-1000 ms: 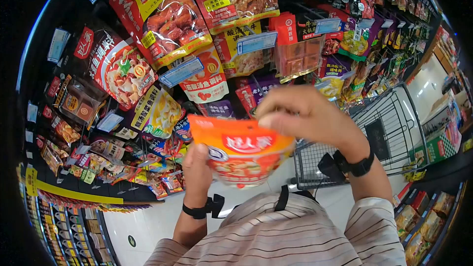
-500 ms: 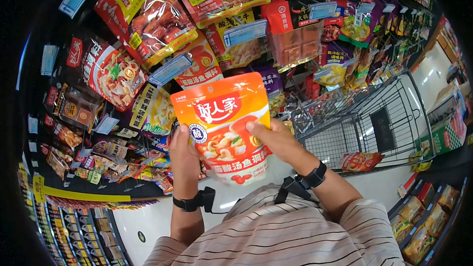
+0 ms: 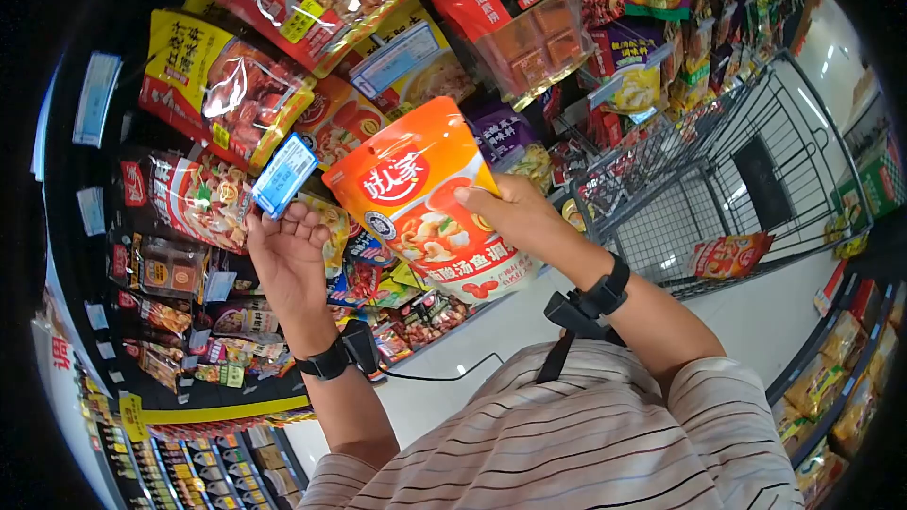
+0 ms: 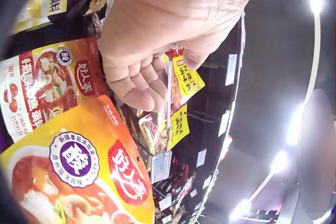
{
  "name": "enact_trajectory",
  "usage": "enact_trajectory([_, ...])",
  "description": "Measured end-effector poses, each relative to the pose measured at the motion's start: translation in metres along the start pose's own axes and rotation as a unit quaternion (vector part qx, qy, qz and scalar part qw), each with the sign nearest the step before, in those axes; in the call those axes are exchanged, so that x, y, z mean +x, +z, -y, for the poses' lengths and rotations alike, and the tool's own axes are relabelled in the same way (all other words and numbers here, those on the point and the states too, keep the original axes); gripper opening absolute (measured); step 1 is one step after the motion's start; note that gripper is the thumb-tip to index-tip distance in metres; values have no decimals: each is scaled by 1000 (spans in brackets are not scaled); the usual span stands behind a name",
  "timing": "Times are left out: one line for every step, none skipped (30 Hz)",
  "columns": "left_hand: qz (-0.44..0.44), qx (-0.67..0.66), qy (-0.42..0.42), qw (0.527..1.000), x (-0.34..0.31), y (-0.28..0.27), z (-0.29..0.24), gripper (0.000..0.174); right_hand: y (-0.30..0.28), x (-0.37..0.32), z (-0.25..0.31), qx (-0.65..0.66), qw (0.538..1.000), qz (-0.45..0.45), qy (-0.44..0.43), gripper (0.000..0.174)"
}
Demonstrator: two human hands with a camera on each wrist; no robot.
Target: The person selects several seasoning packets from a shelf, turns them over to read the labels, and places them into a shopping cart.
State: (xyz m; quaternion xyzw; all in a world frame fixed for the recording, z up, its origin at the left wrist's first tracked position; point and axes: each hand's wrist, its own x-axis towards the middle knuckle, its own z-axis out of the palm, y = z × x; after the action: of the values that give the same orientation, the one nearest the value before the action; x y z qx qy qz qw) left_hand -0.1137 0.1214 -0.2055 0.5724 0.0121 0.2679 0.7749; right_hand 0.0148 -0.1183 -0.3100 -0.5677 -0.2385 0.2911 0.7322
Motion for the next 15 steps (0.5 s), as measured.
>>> enact_trajectory([8,-23,-5,1000,0,3,-3,43,-1,3,-1,-20,1000,1,7,34])
enact_trajectory([15,-46,-11,999,-1,4,-5,43,-1,13,-10,-49,999,7,10,36])
enact_trajectory([20,-69,-19,997,-1,4,-7,44,0,14,-12,-24,1000,13,-3,37])
enact_trajectory([17,-63,-21,998,0,1,-9,46,7,13,0,1,1000,20,-14,39])
enact_trajectory([28,-73,-28,997,1,-1,-12,47,14,15,5,26,999,26,-26,40])
enact_trajectory([39,-83,-35,995,2,-1,-15,48,19,22,0,31,999,22,-38,41])
enact_trajectory([48,-92,-44,994,2,0,-18,48,22,30,-4,22,999,33,-29,40])
enact_trajectory([46,-86,-43,994,3,1,-20,49,22,39,-9,12,999,45,-19,39])
enact_trajectory([35,-82,-44,995,3,3,-21,50,26,45,-12,2,998,57,-11,38])
enact_trajectory([23,-80,-44,996,3,5,-22,52,30,45,-3,-2,998,54,-35,37])
enact_trajectory([13,-78,-42,996,4,7,-23,53,32,48,0,-4,997,57,-46,37])
enact_trajectory([23,-74,-43,996,4,8,-24,53,33,51,3,-9,996,62,-60,37])
enact_trajectory([15,-79,-43,996,4,8,-24,53,34,54,5,-14,995,66,-74,37])
enact_trajectory([8,-85,-43,995,4,9,-25,53,36,58,6,-9,995,70,-74,38])
enact_trajectory([1,-91,-42,995,4,9,-25,54,37,62,6,-14,995,77,-64,37])
